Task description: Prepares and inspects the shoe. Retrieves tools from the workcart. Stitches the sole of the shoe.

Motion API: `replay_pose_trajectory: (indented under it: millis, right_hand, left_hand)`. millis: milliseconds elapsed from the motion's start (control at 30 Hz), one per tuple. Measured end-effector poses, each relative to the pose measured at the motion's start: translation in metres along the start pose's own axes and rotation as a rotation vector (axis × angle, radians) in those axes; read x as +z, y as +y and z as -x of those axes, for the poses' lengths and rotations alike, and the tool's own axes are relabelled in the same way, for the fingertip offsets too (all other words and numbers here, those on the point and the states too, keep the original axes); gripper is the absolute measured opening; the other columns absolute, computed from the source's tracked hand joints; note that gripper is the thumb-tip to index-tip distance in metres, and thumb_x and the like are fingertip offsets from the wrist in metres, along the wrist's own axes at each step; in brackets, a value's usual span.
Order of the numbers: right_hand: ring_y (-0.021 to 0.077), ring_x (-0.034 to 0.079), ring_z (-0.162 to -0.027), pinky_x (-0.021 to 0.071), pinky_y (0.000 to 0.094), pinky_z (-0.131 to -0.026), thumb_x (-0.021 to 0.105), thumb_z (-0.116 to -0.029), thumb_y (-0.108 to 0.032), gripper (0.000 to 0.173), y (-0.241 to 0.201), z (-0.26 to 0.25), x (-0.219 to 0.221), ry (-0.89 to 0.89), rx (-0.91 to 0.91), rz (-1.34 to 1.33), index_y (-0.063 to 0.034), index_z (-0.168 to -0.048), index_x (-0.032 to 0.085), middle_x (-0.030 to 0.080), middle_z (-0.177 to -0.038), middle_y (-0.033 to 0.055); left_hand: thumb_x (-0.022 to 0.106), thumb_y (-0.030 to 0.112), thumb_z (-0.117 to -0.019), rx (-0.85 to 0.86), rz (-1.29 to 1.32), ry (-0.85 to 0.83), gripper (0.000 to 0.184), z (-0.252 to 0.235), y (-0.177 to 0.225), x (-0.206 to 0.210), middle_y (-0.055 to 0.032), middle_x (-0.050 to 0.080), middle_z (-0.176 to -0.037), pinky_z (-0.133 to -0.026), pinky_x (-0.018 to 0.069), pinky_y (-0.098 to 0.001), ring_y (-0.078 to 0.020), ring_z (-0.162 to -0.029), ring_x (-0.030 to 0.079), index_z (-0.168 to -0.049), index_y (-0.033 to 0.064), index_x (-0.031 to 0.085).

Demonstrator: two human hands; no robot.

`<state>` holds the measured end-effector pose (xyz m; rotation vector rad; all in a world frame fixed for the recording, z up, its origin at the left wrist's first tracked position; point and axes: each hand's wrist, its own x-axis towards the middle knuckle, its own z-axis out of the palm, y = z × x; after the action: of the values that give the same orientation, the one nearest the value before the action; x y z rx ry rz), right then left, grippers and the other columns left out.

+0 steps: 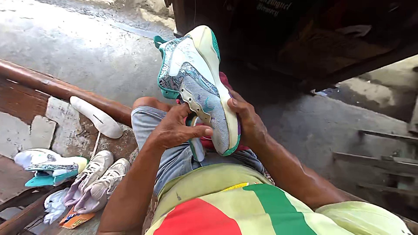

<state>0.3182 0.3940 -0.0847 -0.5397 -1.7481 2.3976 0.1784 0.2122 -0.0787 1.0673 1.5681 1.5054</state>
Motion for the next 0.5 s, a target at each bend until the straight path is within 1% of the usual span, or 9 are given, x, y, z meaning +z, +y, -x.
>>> replay_pose_trajectory:
  millis: [67,100,133,200,267,333,400,433,500]
  right_hand:
    - [0.0106,0.065,-0.114,0.0590,0.0337,-0.091,0.042,-0.1059,-0.043,0.058,-0.001,0.001,0.004,0.048,-0.002,0.106,-0.0186,-0.158,0.042,0.058,-0.144,0.0028]
    - [0.0106,0.061,-0.122,0.0557,0.0328,-0.098,0.040,-0.1069,-0.041,0.057,0.000,0.000,0.005,0.066,-0.015,0.119,-0.0164,-0.158,0.043,0.054,-0.149,0.0035]
    - [0.0117,0.059,-0.126,0.0530,0.0326,-0.103,0.040,-0.1065,-0.039,0.057,0.001,-0.001,0.006,0.078,-0.031,0.098,-0.0131,-0.157,0.044,0.052,-0.150,0.0051]
    - [0.0121,0.057,-0.129,0.0512,0.0320,-0.106,0.040,-0.1055,-0.037,0.057,0.003,-0.003,0.008,0.095,-0.047,0.064,-0.0101,-0.156,0.044,0.052,-0.150,0.0066]
    - [0.0117,0.058,-0.127,0.0520,0.0316,-0.104,0.041,-0.1053,-0.036,0.056,0.002,-0.003,0.009,0.113,-0.050,0.067,-0.0103,-0.155,0.046,0.054,-0.148,0.0065]
    - [0.0131,0.060,-0.124,0.0541,0.0338,-0.101,0.042,-0.1051,-0.038,0.056,0.002,-0.002,0.012,0.133,-0.052,0.094,-0.0126,-0.154,0.048,0.055,-0.146,0.0068]
    - [0.0149,0.060,-0.122,0.0555,0.0374,-0.097,0.042,-0.1052,-0.042,0.057,0.002,-0.001,0.013,0.133,-0.059,0.123,-0.0159,-0.156,0.046,0.053,-0.146,0.0073]
    - [0.0147,0.061,-0.121,0.0561,0.0375,-0.096,0.041,-0.1057,-0.043,0.057,0.001,0.000,0.012,0.137,-0.061,0.143,-0.0176,-0.156,0.046,0.052,-0.147,0.0069]
    - [0.0143,0.063,-0.115,0.0579,0.0367,-0.090,0.040,-0.1063,-0.044,0.056,0.000,0.002,0.012,0.154,-0.071,0.191,-0.0206,-0.156,0.046,0.053,-0.145,0.0067]
  left_hand:
    - [0.088,0.018,-0.0775,-0.047,-0.038,-0.051,0.041,-0.005,0.002,0.008,-0.0005,0.075,-0.103,-0.089,0.0612,-0.0282,-0.0074,-0.098,0.071,-0.112,0.0046,0.071]
    - [0.090,0.017,-0.0757,-0.051,-0.021,-0.066,0.041,-0.006,0.003,0.011,-0.0009,0.076,-0.102,-0.088,0.0618,-0.0278,-0.0077,-0.097,0.072,-0.110,0.0040,0.072]
    - [0.090,0.016,-0.0747,-0.049,0.002,-0.077,0.043,-0.007,0.005,0.013,-0.0012,0.075,-0.103,-0.089,0.0616,-0.0276,-0.0081,-0.099,0.071,-0.111,0.0034,0.072]
    - [0.090,0.008,-0.0735,-0.059,0.092,-0.059,0.044,-0.006,0.009,0.020,-0.0027,0.075,-0.103,-0.088,0.0622,-0.0280,-0.0096,-0.098,0.072,-0.112,0.0020,0.070]
    - [0.087,0.002,-0.0743,-0.077,0.217,0.001,0.044,-0.006,0.010,0.028,-0.0047,0.074,-0.103,-0.086,0.0625,-0.0293,-0.0116,-0.096,0.072,-0.114,0.0016,0.067]
    - [0.087,0.000,-0.0741,-0.113,0.303,0.083,0.046,-0.007,0.011,0.037,-0.0053,0.074,-0.104,-0.085,0.0627,-0.0303,-0.0124,-0.096,0.072,-0.115,0.0029,0.067]
    - [0.087,-0.002,-0.0736,-0.139,0.326,0.139,0.046,-0.011,0.013,0.042,-0.0072,0.074,-0.104,-0.085,0.0629,-0.0321,-0.0144,-0.096,0.072,-0.115,0.0022,0.067]
    - [0.086,-0.003,-0.0738,-0.146,0.331,0.149,0.045,-0.013,0.014,0.043,-0.0079,0.074,-0.104,-0.085,0.0630,-0.0325,-0.0149,-0.095,0.072,-0.115,0.0020,0.067]
    - [0.085,-0.005,-0.0737,-0.157,0.347,0.165,0.045,-0.015,0.016,0.045,-0.0089,0.074,-0.104,-0.083,0.0633,-0.0337,-0.0160,-0.094,0.072,-0.115,0.0021,0.067]
